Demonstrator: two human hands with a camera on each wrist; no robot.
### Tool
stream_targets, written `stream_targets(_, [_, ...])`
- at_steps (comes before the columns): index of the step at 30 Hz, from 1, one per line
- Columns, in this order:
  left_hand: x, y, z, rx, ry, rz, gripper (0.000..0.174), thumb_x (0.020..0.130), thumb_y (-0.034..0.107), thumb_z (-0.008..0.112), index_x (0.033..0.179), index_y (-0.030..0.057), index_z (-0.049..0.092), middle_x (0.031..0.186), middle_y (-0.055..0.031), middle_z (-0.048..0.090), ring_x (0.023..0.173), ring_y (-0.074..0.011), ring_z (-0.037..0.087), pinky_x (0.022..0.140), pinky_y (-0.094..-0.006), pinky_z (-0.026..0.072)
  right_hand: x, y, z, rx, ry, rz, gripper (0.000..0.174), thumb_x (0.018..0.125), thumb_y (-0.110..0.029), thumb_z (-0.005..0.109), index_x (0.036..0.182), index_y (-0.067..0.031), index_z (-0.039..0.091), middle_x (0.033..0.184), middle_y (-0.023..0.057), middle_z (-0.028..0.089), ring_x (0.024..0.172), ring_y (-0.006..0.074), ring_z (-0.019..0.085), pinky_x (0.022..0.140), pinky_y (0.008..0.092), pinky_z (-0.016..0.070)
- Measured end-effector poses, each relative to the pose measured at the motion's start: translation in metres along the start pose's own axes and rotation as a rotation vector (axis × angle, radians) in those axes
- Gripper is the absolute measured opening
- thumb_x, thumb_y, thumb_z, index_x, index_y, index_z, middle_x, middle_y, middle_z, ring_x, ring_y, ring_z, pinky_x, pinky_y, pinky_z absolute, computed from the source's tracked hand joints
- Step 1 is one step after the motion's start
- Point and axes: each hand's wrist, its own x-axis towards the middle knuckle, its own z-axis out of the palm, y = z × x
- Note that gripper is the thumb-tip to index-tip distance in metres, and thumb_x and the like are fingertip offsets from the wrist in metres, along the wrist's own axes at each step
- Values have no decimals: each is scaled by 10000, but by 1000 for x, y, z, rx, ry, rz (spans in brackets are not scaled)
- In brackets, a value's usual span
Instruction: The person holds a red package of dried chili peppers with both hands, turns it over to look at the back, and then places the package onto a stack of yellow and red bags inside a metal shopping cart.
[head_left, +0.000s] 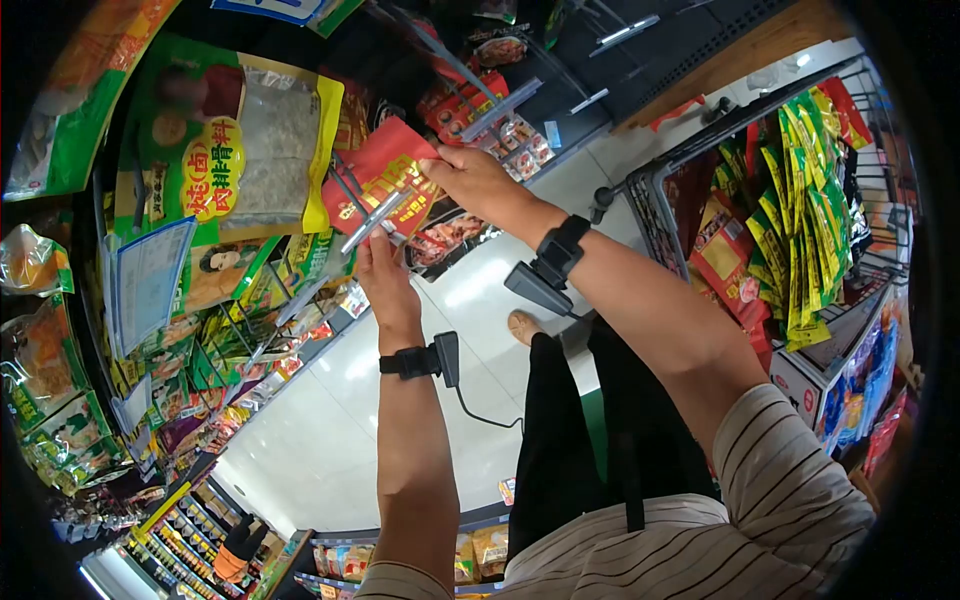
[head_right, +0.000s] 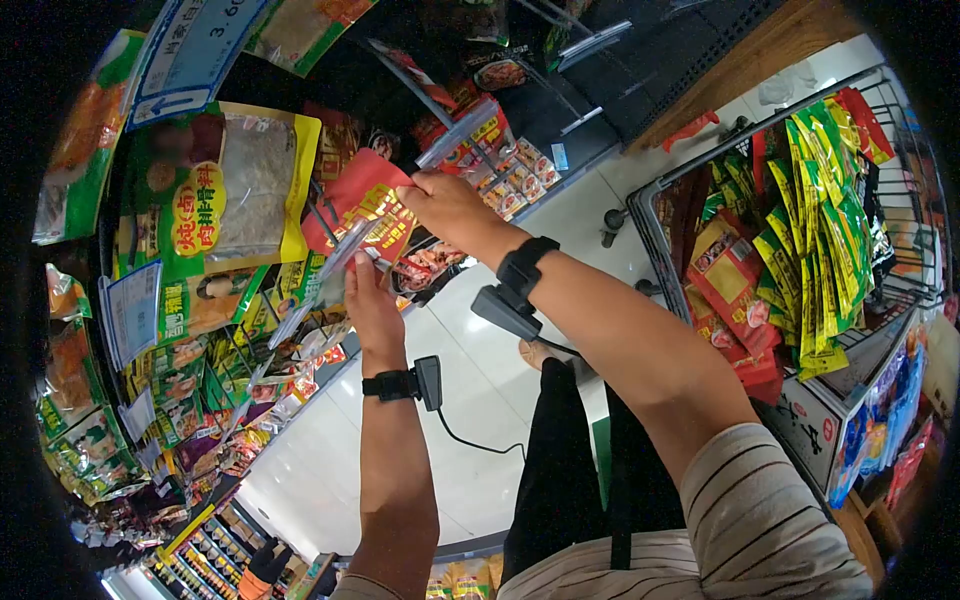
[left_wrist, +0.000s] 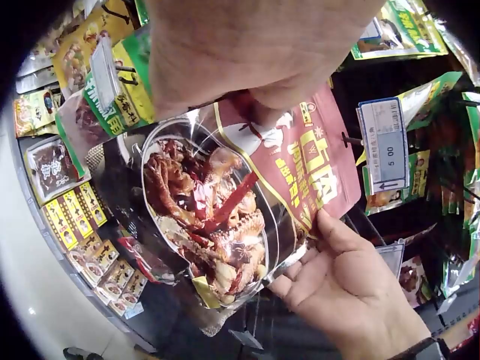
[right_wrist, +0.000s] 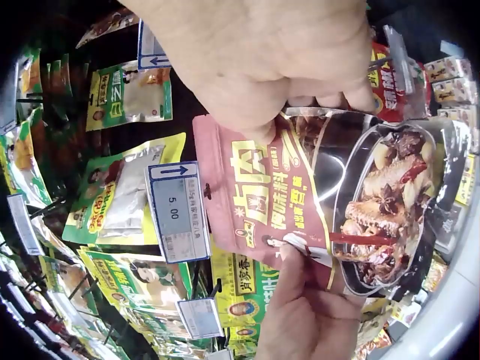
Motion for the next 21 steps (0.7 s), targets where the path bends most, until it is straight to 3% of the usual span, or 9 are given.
stream_targets(3, [22,-7,-3,-11,-43,60,253,1022,271,541,1130,48,593,1072,-37,656,930,-103,610,783,-270,471,18,4,5,-99,105,-4,420,996,-353,548,1163,27,619,1027,126,691,963,179,645,865,305,489])
stream_targets(4, [34,-14,-14,58,-27,36,282,1024,297,538,1115,36,595,1053,-41,660,922,-101,620,782,-264,479,16,-7,5,-232,176,42,468,987,-392,543,1196,24,590,1095,172,674,1054,254,641,927,335,473])
stream_targets(6, [54,-27,-26,362,11,289,294,1026,324,534,1097,47,601,987,-31,655,863,-94,605,735,-256,462,18,-13,0,-420,98,-27,490,984,-395,537,1229,28,566,1125,186,666,1064,275,645,923,340,481])
stream_targets(8, [74,-36,-36,502,-7,460,306,1025,353,532,1096,62,593,964,-41,650,822,-108,607,705,-255,467,20,-15,0,-211,75,121,456,981,-344,537,1271,8,541,1151,196,663,1069,293,653,907,350,494])
stream_targets(9, [84,-41,-41,569,-7,548,312,1025,367,530,1096,70,589,953,-46,647,802,-116,608,691,-254,470,20,-8,1,-243,109,57,427,979,-325,540,1257,-1,547,1131,189,666,1053,289,657,898,349,498])
stream_targets(12, [89,-26,-35,377,-26,354,306,1018,358,535,1081,64,589,1030,-74,646,829,-144,620,730,-260,494,11,20,-1,-343,169,-98,307,977,-242,549,1199,-31,562,1004,151,667,941,239,654,832,337,506])
stream_targets(15, [94,-14,-19,96,-5,244,299,1011,340,536,1087,56,592,1074,-86,640,865,-164,613,767,-276,493,-30,14,-2,-229,98,28,293,983,-239,543,1192,-35,565,936,109,645,855,175,606,768,318,493])
stream_targets(18, [108,-16,-30,387,-6,366,299,1008,315,529,1139,50,576,1123,-99,625,924,-189,601,816,-301,478,-73,15,-3,-130,-1,182,280,984,-255,555,1186,-62,572,828,44,600,746,105,534,669,288,468])
stream_targets(21, [120,-25,-58,922,-12,504,311,1004,290,521,1190,43,561,1172,-111,611,983,-213,588,865,-326,464,-115,60,11,112,29,49,215,995,-139,575,1204,-92,561,811,-13,552,753,72,503,685,248,454])
